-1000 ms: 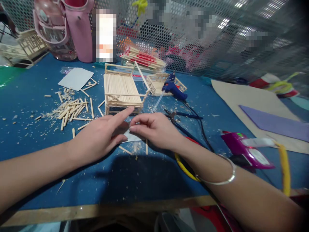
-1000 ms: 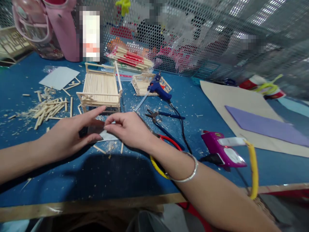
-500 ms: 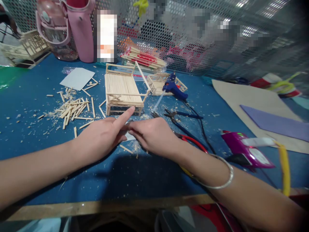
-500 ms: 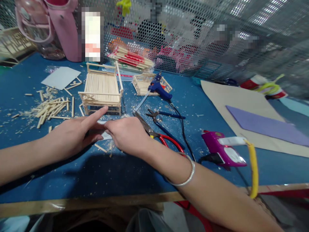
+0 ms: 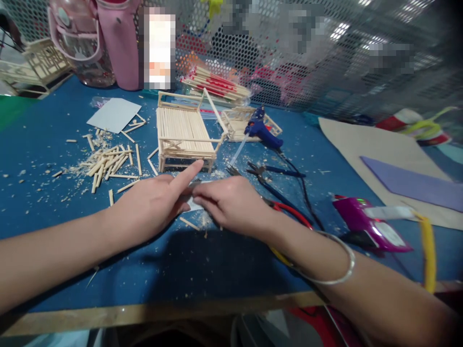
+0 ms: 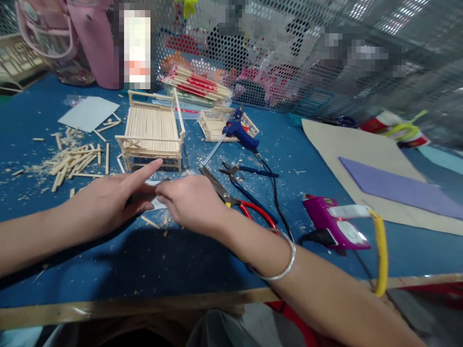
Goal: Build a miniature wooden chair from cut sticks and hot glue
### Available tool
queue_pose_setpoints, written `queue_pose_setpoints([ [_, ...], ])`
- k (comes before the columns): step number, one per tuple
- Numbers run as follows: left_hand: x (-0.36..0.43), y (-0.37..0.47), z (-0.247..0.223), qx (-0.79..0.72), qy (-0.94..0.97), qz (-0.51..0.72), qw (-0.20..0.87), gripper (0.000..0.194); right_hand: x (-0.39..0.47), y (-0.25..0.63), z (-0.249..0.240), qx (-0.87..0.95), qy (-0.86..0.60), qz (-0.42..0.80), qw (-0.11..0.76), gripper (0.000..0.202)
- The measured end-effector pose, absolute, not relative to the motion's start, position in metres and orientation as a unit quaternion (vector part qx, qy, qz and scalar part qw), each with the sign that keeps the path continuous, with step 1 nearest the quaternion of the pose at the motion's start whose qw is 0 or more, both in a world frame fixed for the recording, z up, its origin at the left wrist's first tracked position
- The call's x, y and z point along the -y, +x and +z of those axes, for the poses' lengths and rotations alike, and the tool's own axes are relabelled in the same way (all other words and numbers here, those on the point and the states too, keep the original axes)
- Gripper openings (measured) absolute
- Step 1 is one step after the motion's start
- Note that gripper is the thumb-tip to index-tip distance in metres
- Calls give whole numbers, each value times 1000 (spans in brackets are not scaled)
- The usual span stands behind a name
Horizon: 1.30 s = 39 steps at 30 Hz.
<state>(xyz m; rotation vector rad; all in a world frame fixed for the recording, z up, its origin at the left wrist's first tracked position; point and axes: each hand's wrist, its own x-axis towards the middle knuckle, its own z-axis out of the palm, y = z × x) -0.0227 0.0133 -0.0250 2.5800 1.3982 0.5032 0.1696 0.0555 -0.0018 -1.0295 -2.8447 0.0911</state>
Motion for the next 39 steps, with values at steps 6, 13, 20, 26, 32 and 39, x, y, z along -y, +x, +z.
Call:
queue_pose_setpoints([
  [6, -13, -23, -26, -463, 865, 175, 80, 63, -57, 172, -4, 936, -338, 50, 82, 22],
  [13, -14, -23, -25, -458, 867, 176, 82, 62, -56, 171, -4, 935, -339, 78, 76, 22],
  [20, -14, -24, -24, -466, 861, 182, 93, 63, -65, 172, 2, 722, -421, 514, 194, 13],
  [26, -14, -23, -23, -477, 855, 179, 97, 63, -71, 172, 7, 399, -388, 803, 214, 11],
  [32, -14, -23, -25, -470, 857, 193, 92, 62, -71, 175, 4, 453, -358, 784, 228, 11],
  [39, -15, -24, -27, -471, 856, 192, 92, 63, -72, 177, -1, 481, -369, 769, 203, 12],
])
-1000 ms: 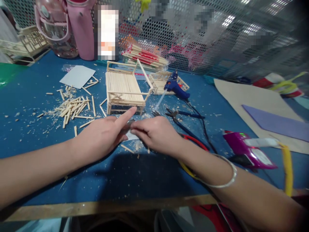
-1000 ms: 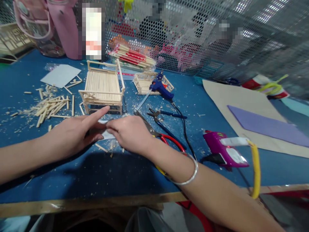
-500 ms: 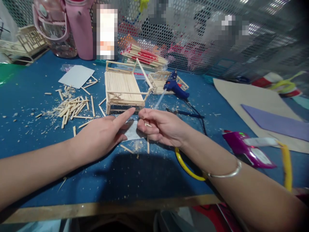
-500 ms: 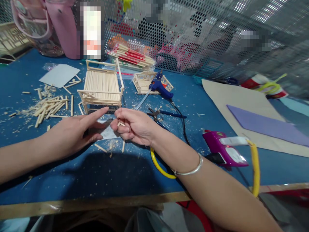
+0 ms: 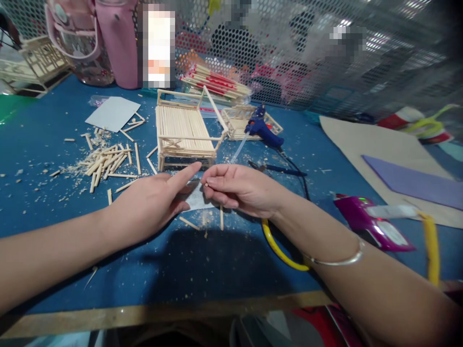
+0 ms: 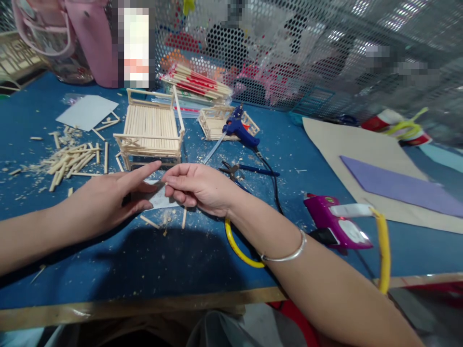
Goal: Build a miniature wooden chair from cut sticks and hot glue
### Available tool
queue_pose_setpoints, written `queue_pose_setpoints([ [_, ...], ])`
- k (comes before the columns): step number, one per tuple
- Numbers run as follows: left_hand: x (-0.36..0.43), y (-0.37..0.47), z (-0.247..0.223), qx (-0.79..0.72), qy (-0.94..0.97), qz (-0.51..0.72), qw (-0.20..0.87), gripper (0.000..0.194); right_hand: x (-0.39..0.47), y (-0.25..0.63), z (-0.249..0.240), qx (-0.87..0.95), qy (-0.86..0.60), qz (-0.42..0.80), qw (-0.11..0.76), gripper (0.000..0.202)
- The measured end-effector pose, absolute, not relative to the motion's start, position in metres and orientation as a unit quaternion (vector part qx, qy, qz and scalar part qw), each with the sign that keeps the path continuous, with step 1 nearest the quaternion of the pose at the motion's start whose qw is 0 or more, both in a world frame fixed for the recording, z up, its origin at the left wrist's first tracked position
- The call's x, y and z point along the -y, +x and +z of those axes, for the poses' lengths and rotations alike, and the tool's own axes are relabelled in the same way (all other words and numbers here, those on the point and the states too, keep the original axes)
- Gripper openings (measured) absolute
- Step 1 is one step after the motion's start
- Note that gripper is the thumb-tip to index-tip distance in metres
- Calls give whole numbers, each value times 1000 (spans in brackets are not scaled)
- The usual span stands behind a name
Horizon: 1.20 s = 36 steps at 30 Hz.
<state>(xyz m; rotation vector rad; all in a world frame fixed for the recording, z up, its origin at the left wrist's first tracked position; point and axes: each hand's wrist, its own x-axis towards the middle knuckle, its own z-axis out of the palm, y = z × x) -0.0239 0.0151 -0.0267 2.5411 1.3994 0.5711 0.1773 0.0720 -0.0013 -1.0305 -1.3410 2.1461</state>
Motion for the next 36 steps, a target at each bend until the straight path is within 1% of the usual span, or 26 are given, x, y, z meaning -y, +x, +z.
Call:
queue_pose_setpoints([
  [6, -15, -22, -25, -465, 859, 197, 87, 61, -72, 178, -2, 494, -367, 763, 197, 14],
  [8, -15, -22, -25, -469, 857, 196, 81, 61, -72, 177, -1, 518, -370, 747, 192, 14],
  [11, -15, -23, -26, -470, 857, 196, 79, 61, -70, 176, 2, 582, -383, 697, 170, 8],
  [13, -15, -24, -26, -468, 858, 194, 82, 61, -68, 175, 3, 661, -401, 613, 164, 9],
  [16, -14, -24, -27, -464, 860, 196, 85, 62, -64, 174, 2, 815, -412, 371, 168, 15],
  [18, -14, -24, -27, -463, 860, 199, 81, 61, -61, 173, 1, 885, -390, 217, 136, 15],
  [21, -14, -24, -27, -464, 860, 201, 74, 58, -58, 172, -2, 928, -358, 78, 68, 20],
  [23, -15, -23, -28, -464, 860, 200, 69, 58, -56, 171, -3, 933, -357, 13, 53, 23],
  [25, -15, -23, -28, -460, 862, 202, 65, 58, -54, 170, -4, 937, -346, -21, 49, 22],
  [28, -15, -23, -28, -453, 865, 204, 67, 57, -52, 170, -6, 950, -307, -41, 41, 20],
  [31, -15, -23, -29, -454, 865, 199, 72, 59, -53, 170, -7, 938, -336, -68, 52, 21],
  [36, -14, -24, -27, -461, 865, 183, 72, 58, -54, 170, -6, 944, -328, -23, 39, 22],
])
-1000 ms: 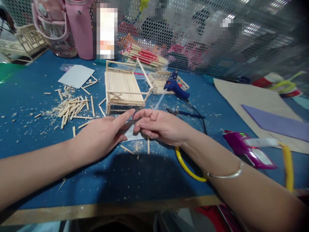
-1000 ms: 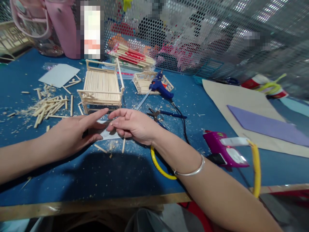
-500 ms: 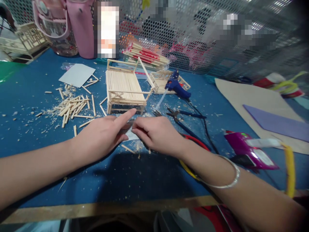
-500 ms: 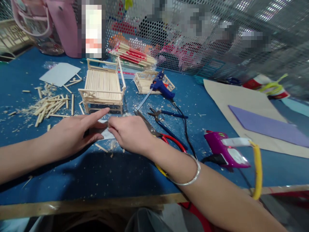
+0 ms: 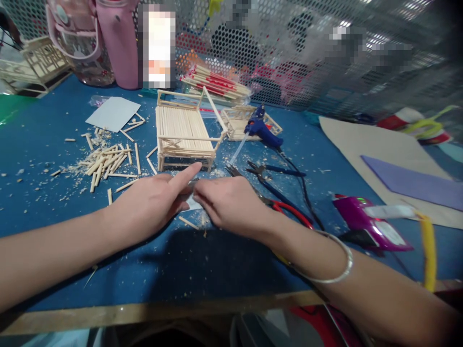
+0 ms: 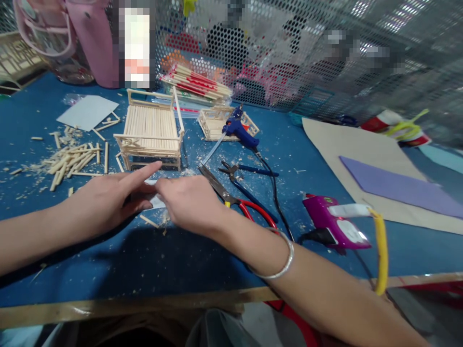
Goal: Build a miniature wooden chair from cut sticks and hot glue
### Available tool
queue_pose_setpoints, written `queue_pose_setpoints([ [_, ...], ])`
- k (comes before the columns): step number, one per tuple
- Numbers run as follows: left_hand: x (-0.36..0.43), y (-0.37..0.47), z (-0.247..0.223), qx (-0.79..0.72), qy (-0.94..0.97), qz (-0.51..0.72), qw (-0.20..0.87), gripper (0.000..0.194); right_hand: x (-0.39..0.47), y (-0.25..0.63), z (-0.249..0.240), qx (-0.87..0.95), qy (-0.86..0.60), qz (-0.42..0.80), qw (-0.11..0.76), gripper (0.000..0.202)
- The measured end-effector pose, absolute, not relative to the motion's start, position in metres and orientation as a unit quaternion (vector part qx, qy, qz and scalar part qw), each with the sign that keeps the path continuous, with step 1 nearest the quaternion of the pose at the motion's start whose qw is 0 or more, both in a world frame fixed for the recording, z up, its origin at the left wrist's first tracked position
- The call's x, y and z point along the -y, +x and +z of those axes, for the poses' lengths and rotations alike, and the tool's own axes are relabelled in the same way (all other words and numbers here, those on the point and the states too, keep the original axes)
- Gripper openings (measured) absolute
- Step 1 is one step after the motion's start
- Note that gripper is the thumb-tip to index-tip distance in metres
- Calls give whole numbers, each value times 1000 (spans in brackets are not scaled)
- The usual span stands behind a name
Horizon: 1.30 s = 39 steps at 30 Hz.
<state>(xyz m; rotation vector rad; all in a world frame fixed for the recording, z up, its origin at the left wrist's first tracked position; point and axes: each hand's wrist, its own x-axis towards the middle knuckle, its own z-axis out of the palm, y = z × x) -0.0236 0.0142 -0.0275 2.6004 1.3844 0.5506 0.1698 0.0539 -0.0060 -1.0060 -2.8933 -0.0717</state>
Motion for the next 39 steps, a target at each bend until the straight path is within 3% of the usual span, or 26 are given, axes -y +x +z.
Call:
queue_pose_setpoints([
  [13, -17, -24, -24, -460, 862, 188, 95, 55, -57, 170, -4, 929, -367, 35, 40, 19],
  [17, -20, -27, -15, -453, 849, 212, 170, 21, -60, 171, -4, 869, -400, 235, 168, 15],
  [20, -21, -30, -9, -464, 825, 239, 217, 27, -60, 170, -1, 739, -389, 488, 254, 16],
  [22, -20, -32, -6, -479, 813, 250, 217, 29, -60, 169, 2, 615, -385, 638, 258, 12],
  [25, -19, -34, -6, -474, 829, 242, 170, 26, -62, 169, 7, 478, -387, 751, 241, 12],
  [29, -20, -33, -11, -430, 877, 192, 101, 20, -63, 170, 7, 433, -374, 785, 238, 16],
  [39, -11, -30, -4, -418, 891, 143, 103, 27, -58, 168, 4, 517, -377, 732, 233, 13],
])
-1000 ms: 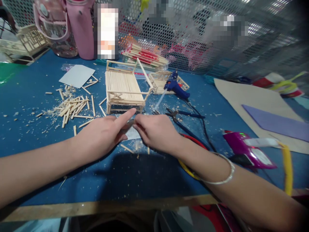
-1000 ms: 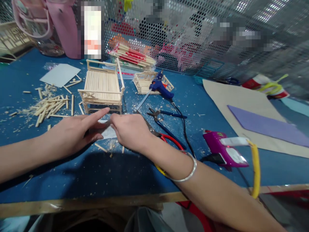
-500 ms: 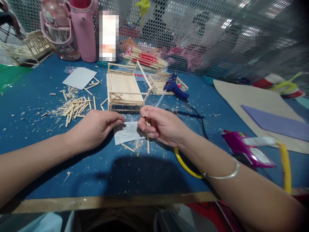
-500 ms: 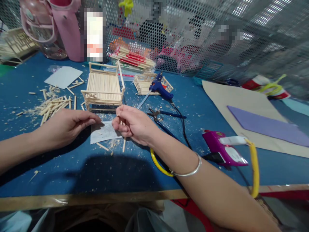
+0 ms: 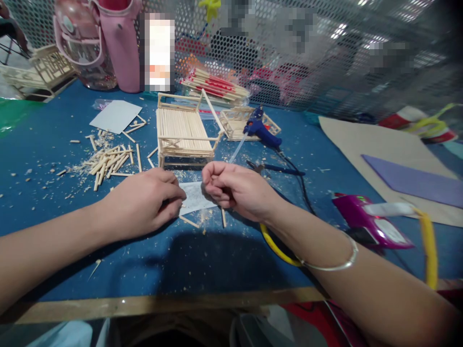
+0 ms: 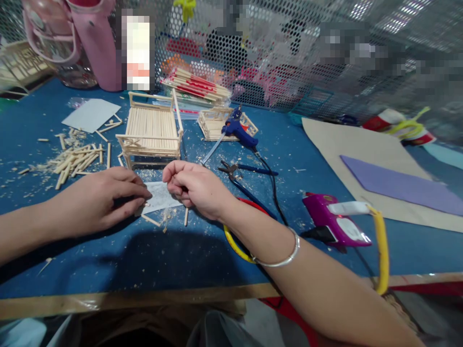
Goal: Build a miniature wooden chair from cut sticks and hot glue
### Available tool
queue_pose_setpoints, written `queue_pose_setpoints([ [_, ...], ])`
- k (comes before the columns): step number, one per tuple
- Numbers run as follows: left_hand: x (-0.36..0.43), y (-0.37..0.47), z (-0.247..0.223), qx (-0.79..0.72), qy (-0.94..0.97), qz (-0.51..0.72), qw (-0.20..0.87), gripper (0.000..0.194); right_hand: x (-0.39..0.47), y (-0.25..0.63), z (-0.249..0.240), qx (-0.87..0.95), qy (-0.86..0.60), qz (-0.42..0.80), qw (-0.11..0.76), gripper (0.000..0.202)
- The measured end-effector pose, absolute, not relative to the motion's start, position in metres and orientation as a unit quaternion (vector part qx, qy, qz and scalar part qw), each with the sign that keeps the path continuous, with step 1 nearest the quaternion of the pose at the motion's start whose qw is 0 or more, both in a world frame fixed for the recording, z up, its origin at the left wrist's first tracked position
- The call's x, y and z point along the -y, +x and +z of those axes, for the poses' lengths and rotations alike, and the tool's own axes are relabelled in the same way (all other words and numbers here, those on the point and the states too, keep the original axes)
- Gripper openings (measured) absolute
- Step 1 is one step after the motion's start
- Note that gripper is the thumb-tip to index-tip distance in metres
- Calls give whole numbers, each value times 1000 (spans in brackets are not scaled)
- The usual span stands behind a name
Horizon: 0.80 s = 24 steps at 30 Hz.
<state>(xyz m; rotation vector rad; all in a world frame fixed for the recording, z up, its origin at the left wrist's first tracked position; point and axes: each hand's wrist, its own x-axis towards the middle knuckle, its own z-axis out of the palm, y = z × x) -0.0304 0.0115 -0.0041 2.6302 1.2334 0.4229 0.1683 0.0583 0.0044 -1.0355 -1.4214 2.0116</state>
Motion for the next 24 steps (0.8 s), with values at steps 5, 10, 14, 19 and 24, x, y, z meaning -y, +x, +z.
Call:
queue_pose_setpoints([
  [5, -12, -31, -6, -398, 900, 144, 106, 26, -54, 168, 5, 619, -380, 655, 208, 10],
  [10, -14, -24, -11, -410, 896, 150, 81, 29, -55, 169, 1, 678, -388, 594, 189, 5],
  [14, -12, -17, -8, -456, 842, 250, 144, 24, -52, 171, 3, 786, -355, 452, 226, 7],
  [19, -4, -14, -1, -491, 744, 331, 309, 18, -48, 173, 5, 872, -284, 278, 286, 16],
  [24, 0, -12, 4, -494, 724, 322, 358, 16, -47, 177, 12, 918, -236, 162, 276, 23],
])
